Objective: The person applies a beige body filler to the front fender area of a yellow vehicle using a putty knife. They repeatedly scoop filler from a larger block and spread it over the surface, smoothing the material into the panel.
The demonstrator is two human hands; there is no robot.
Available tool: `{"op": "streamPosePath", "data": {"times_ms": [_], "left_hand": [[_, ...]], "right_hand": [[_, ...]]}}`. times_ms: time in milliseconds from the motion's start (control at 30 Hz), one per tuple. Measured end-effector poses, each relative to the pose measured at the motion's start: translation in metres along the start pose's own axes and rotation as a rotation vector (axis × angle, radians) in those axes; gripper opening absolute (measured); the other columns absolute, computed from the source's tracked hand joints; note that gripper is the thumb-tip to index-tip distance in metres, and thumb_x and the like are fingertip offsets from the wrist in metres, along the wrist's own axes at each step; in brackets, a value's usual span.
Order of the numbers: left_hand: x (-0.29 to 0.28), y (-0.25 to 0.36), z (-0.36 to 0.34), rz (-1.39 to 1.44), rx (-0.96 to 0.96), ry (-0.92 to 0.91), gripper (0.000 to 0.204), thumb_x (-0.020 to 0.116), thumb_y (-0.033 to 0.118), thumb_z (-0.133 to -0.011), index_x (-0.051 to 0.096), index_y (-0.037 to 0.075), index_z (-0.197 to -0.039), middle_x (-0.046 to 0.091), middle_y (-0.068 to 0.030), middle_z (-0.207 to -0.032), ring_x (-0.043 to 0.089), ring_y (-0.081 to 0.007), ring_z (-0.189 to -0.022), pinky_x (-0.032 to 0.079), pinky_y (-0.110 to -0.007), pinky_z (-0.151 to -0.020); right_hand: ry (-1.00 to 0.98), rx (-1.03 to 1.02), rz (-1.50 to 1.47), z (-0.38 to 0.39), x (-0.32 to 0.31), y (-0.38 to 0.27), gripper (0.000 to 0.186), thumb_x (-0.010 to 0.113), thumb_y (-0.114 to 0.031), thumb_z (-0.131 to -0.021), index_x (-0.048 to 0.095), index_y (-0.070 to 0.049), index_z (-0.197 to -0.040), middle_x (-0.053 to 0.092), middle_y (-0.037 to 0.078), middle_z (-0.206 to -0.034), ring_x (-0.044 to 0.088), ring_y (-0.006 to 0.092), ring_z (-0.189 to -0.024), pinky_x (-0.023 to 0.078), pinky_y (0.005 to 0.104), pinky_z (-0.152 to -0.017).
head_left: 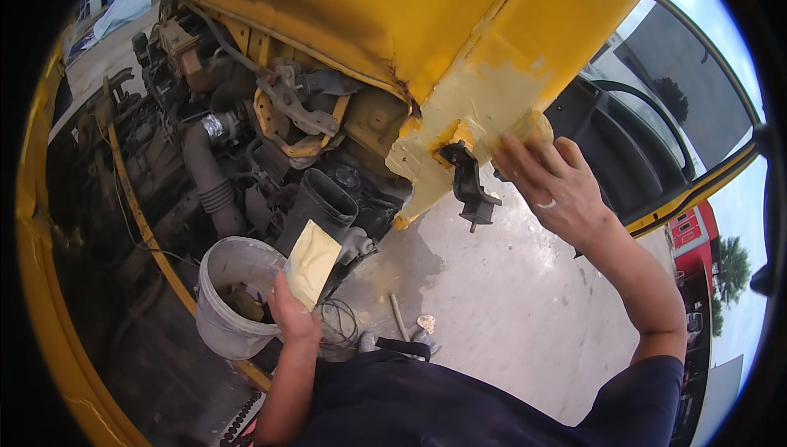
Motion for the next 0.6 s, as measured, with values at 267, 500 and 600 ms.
{"op": "streamPosePath", "data": {"times_ms": [267,500,600], "left_hand": [[0.027,-0.01,0.015,0.158,-0.173,-0.279,0.07,0.038,0.049,-0.121,0.055,-0.01,-0.154,0.066,-0.0215,-0.152,0.066,-0.0342,-0.14,0.048,-0.047,-0.122],[0.085,-0.036,0.054,0.293,-0.424,-0.451,0.08,0.045,0.062,-0.116,0.054,-0.004,-0.16,0.066,-0.0172,-0.155,0.062,-0.036,-0.144,0.043,-0.053,-0.126],[0.102,-0.041,0.077,0.275,-0.421,-0.517,0.081,0.042,0.064,-0.116,0.053,-0.002,-0.161,0.065,-0.0169,-0.156,0.061,-0.0359,-0.145,0.042,-0.054,-0.126]], "right_hand": [[0.143,0.427,-0.387,0.073,0.003,0.008,0.054,0.081,0.002,-0.087,0.077,-0.016,-0.138,0.072,0.004,-0.139,0.061,0.0298,-0.122,0.047,0.0432,-0.105],[0.43,1.061,-1.206,0.15,0.123,-0.078,0.037,0.07,0.004,-0.102,0.077,-0.007,-0.137,0.075,0.014,-0.125,0.068,0.0323,-0.115,0.054,0.0402,-0.105],[0.478,1.234,-1.743,0.136,0.169,-0.142,0.036,0.066,0.001,-0.106,0.074,-0.004,-0.141,0.076,0.008,-0.128,0.07,0.0215,-0.117,0.054,0.0335,-0.105]]}}
Point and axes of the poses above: each hand's wrist, its own z-axis away from the middle knuckle, its own x-axis out of the palm, y = z × x, the point moved 8 cm from there along -z, towards the middle knuckle
